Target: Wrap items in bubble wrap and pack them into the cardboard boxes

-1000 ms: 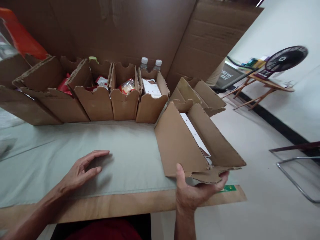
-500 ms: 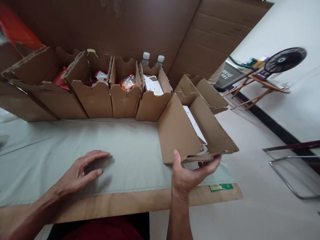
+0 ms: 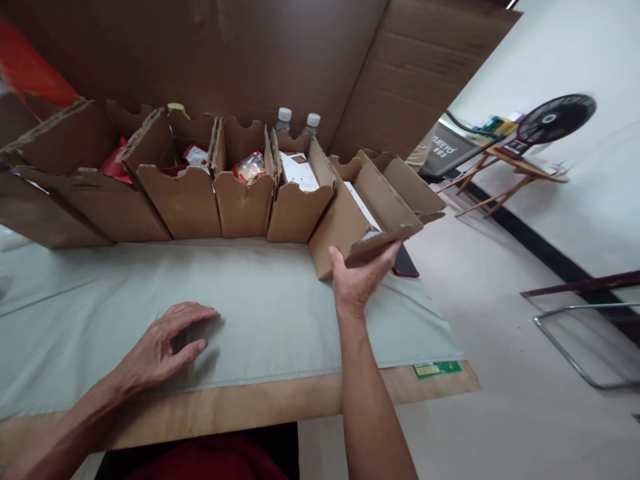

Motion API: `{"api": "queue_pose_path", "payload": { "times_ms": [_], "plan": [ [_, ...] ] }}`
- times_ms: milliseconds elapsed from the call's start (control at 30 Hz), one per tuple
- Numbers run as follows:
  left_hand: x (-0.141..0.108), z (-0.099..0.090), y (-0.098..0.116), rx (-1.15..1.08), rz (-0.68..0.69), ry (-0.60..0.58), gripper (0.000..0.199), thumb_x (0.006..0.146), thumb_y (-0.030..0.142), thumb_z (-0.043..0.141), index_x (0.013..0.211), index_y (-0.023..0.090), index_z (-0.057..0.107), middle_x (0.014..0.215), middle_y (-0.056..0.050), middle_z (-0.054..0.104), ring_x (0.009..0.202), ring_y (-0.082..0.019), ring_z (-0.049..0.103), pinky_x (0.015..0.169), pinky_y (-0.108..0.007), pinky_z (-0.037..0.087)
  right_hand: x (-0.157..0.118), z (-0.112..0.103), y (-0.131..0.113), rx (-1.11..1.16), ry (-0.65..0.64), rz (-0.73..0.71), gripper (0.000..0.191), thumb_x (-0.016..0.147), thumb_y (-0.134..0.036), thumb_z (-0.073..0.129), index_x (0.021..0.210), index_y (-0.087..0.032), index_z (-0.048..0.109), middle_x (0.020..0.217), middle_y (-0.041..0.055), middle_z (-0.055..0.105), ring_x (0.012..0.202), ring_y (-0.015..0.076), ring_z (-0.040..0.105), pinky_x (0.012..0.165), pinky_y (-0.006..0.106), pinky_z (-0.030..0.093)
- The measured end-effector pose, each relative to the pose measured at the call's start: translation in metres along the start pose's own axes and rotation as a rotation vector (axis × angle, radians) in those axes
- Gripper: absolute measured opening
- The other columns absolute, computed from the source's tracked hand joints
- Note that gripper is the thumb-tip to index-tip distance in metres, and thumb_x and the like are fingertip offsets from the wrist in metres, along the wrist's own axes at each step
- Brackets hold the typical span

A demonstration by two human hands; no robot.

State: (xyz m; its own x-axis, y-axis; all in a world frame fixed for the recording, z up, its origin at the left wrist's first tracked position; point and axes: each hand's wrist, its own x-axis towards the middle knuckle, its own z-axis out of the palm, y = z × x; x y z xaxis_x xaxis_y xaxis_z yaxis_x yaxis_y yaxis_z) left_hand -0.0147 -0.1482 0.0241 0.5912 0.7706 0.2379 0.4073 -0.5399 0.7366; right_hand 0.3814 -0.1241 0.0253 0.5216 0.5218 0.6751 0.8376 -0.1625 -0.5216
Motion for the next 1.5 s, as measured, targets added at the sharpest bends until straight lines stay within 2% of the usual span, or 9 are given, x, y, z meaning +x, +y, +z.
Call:
{"api": "queue_pose_path", "payload": {
  "times_ms": [100, 200, 400, 867, 1067, 1233, 1300, 1400, 1500],
  "plan": [
    [0.000, 0.001, -0.002, 0.014, 0.020, 0.008, 0.034, 0.090, 0.032, 0.059, 0.121, 0.023, 0.070, 0.116, -0.010, 0.077, 0.109, -0.031, 0.071, 0.096, -0.051, 0.056, 0.005, 0.011, -0.008, 0.013, 0.033, 0.022, 0.122, 0.076, -0.056, 0.078, 0.161, -0.008, 0.005, 0.162, 0.0315, 0.020, 0.155, 0.0441, 0.017, 0.123, 0.068, 0.021],
    [0.000, 0.001, -0.003, 0.027, 0.041, 0.022, 0.034, 0.091, 0.033, 0.059, 0.122, 0.024, 0.069, 0.116, -0.010, 0.078, 0.110, -0.032, 0.071, 0.096, -0.052, 0.057, -0.014, 0.001, -0.013, 0.002, 0.004, -0.031, 0.112, 0.078, -0.055, 0.076, 0.160, -0.009, 0.015, 0.161, 0.0307, 0.025, 0.154, 0.0431, 0.022, 0.121, 0.067, 0.027],
    [0.001, 0.002, -0.004, 0.046, 0.091, 0.020, 0.033, 0.090, 0.032, 0.063, 0.122, 0.026, 0.070, 0.117, -0.009, 0.077, 0.109, -0.031, 0.071, 0.095, -0.050, 0.057, -0.045, -0.021, -0.022, -0.066, -0.109, -0.068, 0.060, 0.088, -0.040, 0.062, 0.142, -0.017, 0.048, 0.136, 0.0208, 0.057, 0.132, 0.0382, 0.052, 0.109, 0.064, 0.041],
    [0.004, 0.003, -0.004, 0.054, 0.139, 0.062, 0.034, 0.090, 0.028, 0.063, 0.123, 0.027, 0.068, 0.112, -0.007, 0.078, 0.104, -0.029, 0.072, 0.089, -0.047, 0.059, -0.012, 0.005, -0.025, -0.154, -0.341, -0.019, 0.074, 0.088, -0.038, 0.054, 0.157, -0.020, 0.034, 0.153, 0.0233, 0.045, 0.139, 0.0403, 0.046, 0.104, 0.067, 0.042],
    [0.007, 0.002, -0.002, 0.055, 0.101, 0.026, 0.034, 0.089, 0.030, 0.063, 0.122, 0.027, 0.071, 0.112, -0.009, 0.079, 0.105, -0.030, 0.072, 0.090, -0.048, 0.059, 0.003, 0.017, -0.017, -0.162, -0.400, -0.034, 0.076, 0.086, -0.037, 0.054, 0.157, -0.015, 0.036, 0.159, 0.0252, 0.042, 0.145, 0.0402, 0.042, 0.109, 0.067, 0.038],
    [0.007, 0.004, -0.003, 0.064, 0.136, 0.044, 0.035, 0.090, 0.028, 0.063, 0.125, 0.028, 0.066, 0.113, -0.007, 0.078, 0.104, -0.029, 0.072, 0.088, -0.047, 0.060, 0.004, 0.020, -0.009, -0.117, -0.397, -0.118, 0.072, 0.084, -0.035, 0.056, 0.154, -0.018, 0.043, 0.158, 0.0211, 0.046, 0.146, 0.0363, 0.043, 0.110, 0.061, 0.043],
    [0.007, 0.004, -0.003, 0.069, 0.158, 0.061, 0.038, 0.090, 0.026, 0.063, 0.127, 0.029, 0.064, 0.114, -0.006, 0.078, 0.105, -0.028, 0.072, 0.089, -0.046, 0.059, 0.005, 0.014, -0.013, -0.087, -0.356, -0.120, 0.063, 0.085, -0.037, 0.056, 0.145, -0.019, 0.052, 0.151, 0.0203, 0.053, 0.140, 0.0359, 0.050, 0.106, 0.060, 0.047],
    [0.007, 0.003, -0.002, 0.075, 0.180, 0.059, 0.042, 0.088, 0.023, 0.065, 0.130, 0.029, 0.062, 0.114, -0.006, 0.078, 0.105, -0.028, 0.071, 0.089, -0.043, 0.059, 0.011, -0.001, -0.033, 0.022, -0.272, -0.138, 0.044, 0.089, -0.038, 0.056, 0.128, -0.018, 0.064, 0.129, 0.0170, 0.068, 0.112, 0.0296, 0.067, 0.097, 0.052, 0.054],
    [0.008, 0.003, -0.002, 0.074, 0.195, 0.050, 0.043, 0.088, 0.023, 0.065, 0.130, 0.028, 0.061, 0.114, -0.006, 0.078, 0.105, -0.027, 0.071, 0.089, -0.042, 0.058, 0.026, -0.013, -0.071, 0.162, -0.287, -0.160, 0.045, 0.092, -0.036, 0.057, 0.133, -0.019, 0.062, 0.108, 0.0090, 0.074, 0.084, 0.0199, 0.069, 0.085, 0.040, 0.058]
  ]
}}
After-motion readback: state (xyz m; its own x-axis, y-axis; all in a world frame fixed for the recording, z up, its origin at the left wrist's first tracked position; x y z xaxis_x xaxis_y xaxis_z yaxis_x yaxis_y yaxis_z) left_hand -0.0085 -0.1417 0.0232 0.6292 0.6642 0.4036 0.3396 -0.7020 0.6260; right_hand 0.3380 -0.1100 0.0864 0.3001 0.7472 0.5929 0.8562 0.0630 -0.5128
